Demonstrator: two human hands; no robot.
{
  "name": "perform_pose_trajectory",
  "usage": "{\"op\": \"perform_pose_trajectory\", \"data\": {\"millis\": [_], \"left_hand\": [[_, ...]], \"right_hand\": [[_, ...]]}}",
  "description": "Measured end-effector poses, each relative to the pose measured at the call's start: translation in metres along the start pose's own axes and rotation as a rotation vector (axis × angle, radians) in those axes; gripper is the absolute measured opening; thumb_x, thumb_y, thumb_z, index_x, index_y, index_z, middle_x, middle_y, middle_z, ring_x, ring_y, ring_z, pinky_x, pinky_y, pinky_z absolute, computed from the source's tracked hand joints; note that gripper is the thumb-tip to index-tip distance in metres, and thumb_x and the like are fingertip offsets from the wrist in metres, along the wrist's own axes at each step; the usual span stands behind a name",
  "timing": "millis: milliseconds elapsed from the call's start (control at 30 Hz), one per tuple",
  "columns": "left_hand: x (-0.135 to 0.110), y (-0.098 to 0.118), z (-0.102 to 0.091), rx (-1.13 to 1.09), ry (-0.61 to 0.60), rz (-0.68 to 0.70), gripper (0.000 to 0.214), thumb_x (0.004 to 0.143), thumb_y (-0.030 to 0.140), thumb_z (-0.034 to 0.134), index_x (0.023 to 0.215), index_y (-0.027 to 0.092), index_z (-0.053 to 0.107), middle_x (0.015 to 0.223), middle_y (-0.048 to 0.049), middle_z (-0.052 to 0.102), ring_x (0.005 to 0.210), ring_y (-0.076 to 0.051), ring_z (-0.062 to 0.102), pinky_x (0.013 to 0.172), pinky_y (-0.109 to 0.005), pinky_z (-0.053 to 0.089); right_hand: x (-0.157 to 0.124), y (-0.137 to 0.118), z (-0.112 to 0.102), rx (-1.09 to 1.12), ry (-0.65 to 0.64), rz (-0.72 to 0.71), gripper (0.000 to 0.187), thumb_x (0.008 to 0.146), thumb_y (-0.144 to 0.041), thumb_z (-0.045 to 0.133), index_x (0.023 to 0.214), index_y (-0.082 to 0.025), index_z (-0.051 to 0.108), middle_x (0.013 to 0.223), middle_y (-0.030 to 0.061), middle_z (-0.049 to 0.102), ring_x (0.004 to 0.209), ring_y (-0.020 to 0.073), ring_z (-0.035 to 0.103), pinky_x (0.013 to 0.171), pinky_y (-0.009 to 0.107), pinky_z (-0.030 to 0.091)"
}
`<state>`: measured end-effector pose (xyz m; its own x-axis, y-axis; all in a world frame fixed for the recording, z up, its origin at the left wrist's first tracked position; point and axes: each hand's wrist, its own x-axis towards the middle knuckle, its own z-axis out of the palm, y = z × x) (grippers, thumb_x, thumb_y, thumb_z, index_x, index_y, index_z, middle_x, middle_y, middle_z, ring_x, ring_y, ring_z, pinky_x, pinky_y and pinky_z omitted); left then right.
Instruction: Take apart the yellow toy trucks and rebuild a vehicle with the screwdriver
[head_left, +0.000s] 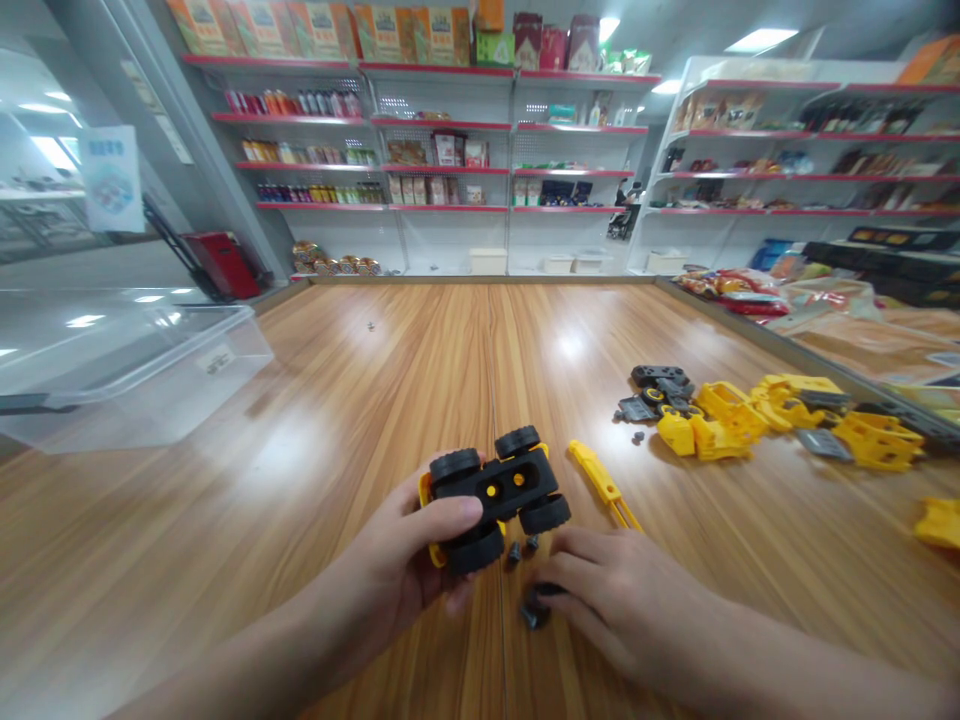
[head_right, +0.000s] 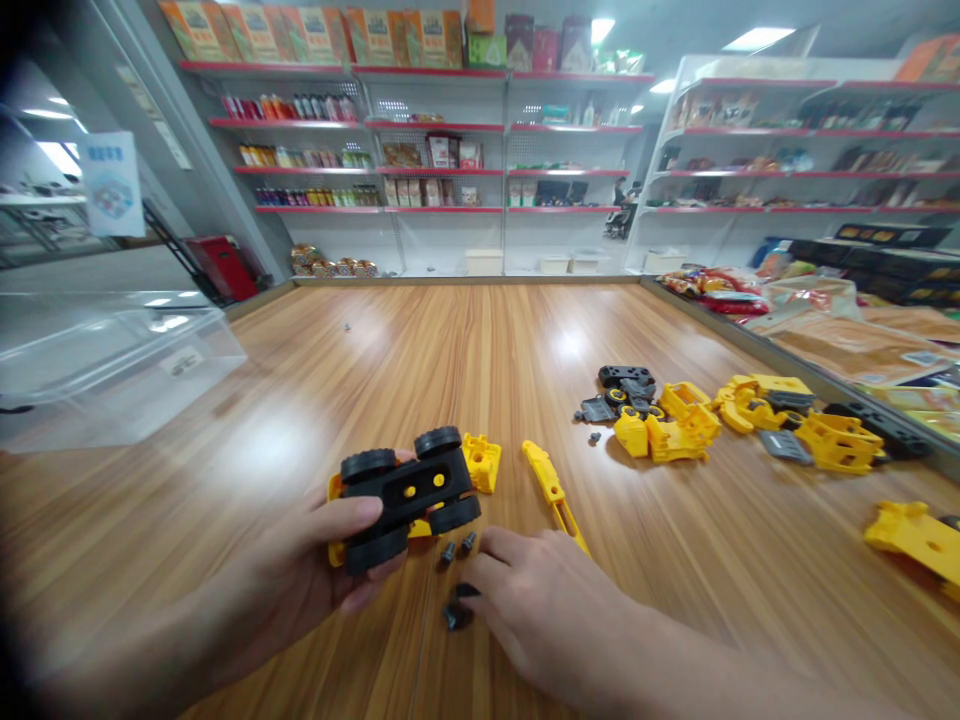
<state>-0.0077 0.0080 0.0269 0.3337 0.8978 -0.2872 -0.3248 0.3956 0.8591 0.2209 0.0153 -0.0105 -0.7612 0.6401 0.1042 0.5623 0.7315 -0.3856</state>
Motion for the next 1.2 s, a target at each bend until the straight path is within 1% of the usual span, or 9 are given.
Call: {"op": "perform_pose_trajectory", "data": {"millis": [167, 300, 400, 500, 700, 833, 933, 1000, 1200], "left_hand": [[-0.002, 0.006, 0.001, 0.12, 0.006, -0.005, 0.045, 0.079, 0.046, 0.066, 0.112, 0.019, 0.05, 0.074, -0.0004, 0.056, 0.052, -0.01, 0.049, 0.041, -0.019, 0.035], [-0.004, 0.01, 0.001, 0.226, -0.021, -0.003, 0.045, 0.079, 0.055, 0.062, 0.102, 0.017, 0.054, 0.072, -0.0016, 0.058, 0.046, -0.008, 0.047, 0.039, -0.019, 0.029], [-0.004, 0.006, 0.002, 0.267, -0.011, 0.027, 0.044, 0.079, 0.056, 0.061, 0.096, 0.016, 0.056, 0.067, -0.0019, 0.058, 0.044, -0.008, 0.048, 0.038, -0.018, 0.029], [-0.002, -0.002, 0.003, 0.302, 0.04, 0.074, 0.044, 0.08, 0.052, 0.063, 0.106, 0.017, 0.054, 0.071, -0.003, 0.061, 0.044, -0.008, 0.048, 0.036, -0.016, 0.029], [0.002, -0.009, 0.002, 0.36, -0.025, 0.064, 0.056, 0.076, 0.046, 0.071, 0.119, 0.021, 0.044, 0.078, -0.0006, 0.057, 0.056, -0.011, 0.053, 0.042, -0.018, 0.042], [-0.001, -0.019, 0.004, 0.297, -0.1, 0.053, 0.05, 0.079, 0.047, 0.069, 0.112, 0.021, 0.042, 0.08, -0.0014, 0.058, 0.058, -0.012, 0.057, 0.046, -0.02, 0.044], [-0.006, -0.028, 0.01, 0.208, -0.182, -0.027, 0.046, 0.079, 0.049, 0.068, 0.105, 0.022, 0.042, 0.078, 0.0003, 0.056, 0.055, -0.011, 0.056, 0.048, -0.021, 0.046], [-0.009, -0.032, 0.013, 0.183, -0.189, -0.066, 0.047, 0.078, 0.05, 0.07, 0.103, 0.023, 0.041, 0.077, 0.0012, 0.055, 0.053, -0.01, 0.055, 0.047, -0.021, 0.044], [-0.007, -0.033, 0.013, 0.2, -0.173, -0.031, 0.044, 0.08, 0.048, 0.069, 0.099, 0.023, 0.038, 0.075, 0.002, 0.056, 0.054, -0.009, 0.054, 0.045, -0.018, 0.035]], "right_hand": [[-0.001, 0.006, 0.001, 0.014, 0.085, 0.064, 0.015, 0.093, -0.021, 0.051, 0.085, -0.017, 0.064, 0.082, 0.005, 0.067, 0.072, 0.0172, 0.066, 0.065, 0.028, 0.05], [0.001, 0.01, -0.009, -0.004, 0.34, 0.212, 0.012, 0.086, -0.017, 0.056, 0.074, -0.017, 0.059, 0.07, 0.0021, 0.063, 0.062, 0.0157, 0.061, 0.057, 0.027, 0.046], [0.001, 0.009, -0.021, 0.048, 0.539, 0.23, 0.008, 0.084, -0.015, 0.056, 0.088, -0.018, 0.062, 0.072, 0.0005, 0.064, 0.063, 0.0145, 0.06, 0.058, 0.026, 0.047], [-0.001, 0.002, -0.032, 0.09, 0.675, 0.148, 0.025, 0.088, -0.013, 0.054, 0.11, -0.019, 0.064, 0.086, 0.0038, 0.067, 0.077, 0.0165, 0.064, 0.07, 0.029, 0.052], [-0.008, -0.014, -0.032, 0.146, 0.69, -0.129, 0.035, 0.084, -0.001, 0.055, 0.113, -0.017, 0.064, 0.095, 0.0065, 0.067, 0.085, 0.0157, 0.066, 0.071, 0.025, 0.056], [-0.009, -0.021, -0.031, 0.115, 0.728, -0.155, 0.033, 0.082, -0.003, 0.062, 0.109, -0.021, 0.064, 0.093, 0.0035, 0.073, 0.082, 0.0153, 0.07, 0.072, 0.022, 0.059], [-0.007, -0.023, -0.031, 0.137, 0.751, -0.152, 0.029, 0.081, -0.007, 0.067, 0.105, -0.023, 0.065, 0.088, 0.0013, 0.075, 0.078, 0.0154, 0.072, 0.072, 0.021, 0.06], [-0.006, -0.023, -0.029, 0.162, 0.746, -0.175, 0.027, 0.08, -0.008, 0.069, 0.102, -0.022, 0.065, 0.087, 0.0012, 0.075, 0.075, 0.0148, 0.072, 0.071, 0.021, 0.06], [-0.002, -0.018, -0.025, 0.151, 0.672, -0.24, 0.017, 0.081, -0.003, 0.066, 0.09, -0.016, 0.063, 0.084, 0.004, 0.072, 0.073, 0.0131, 0.069, 0.066, 0.022, 0.057]]}}
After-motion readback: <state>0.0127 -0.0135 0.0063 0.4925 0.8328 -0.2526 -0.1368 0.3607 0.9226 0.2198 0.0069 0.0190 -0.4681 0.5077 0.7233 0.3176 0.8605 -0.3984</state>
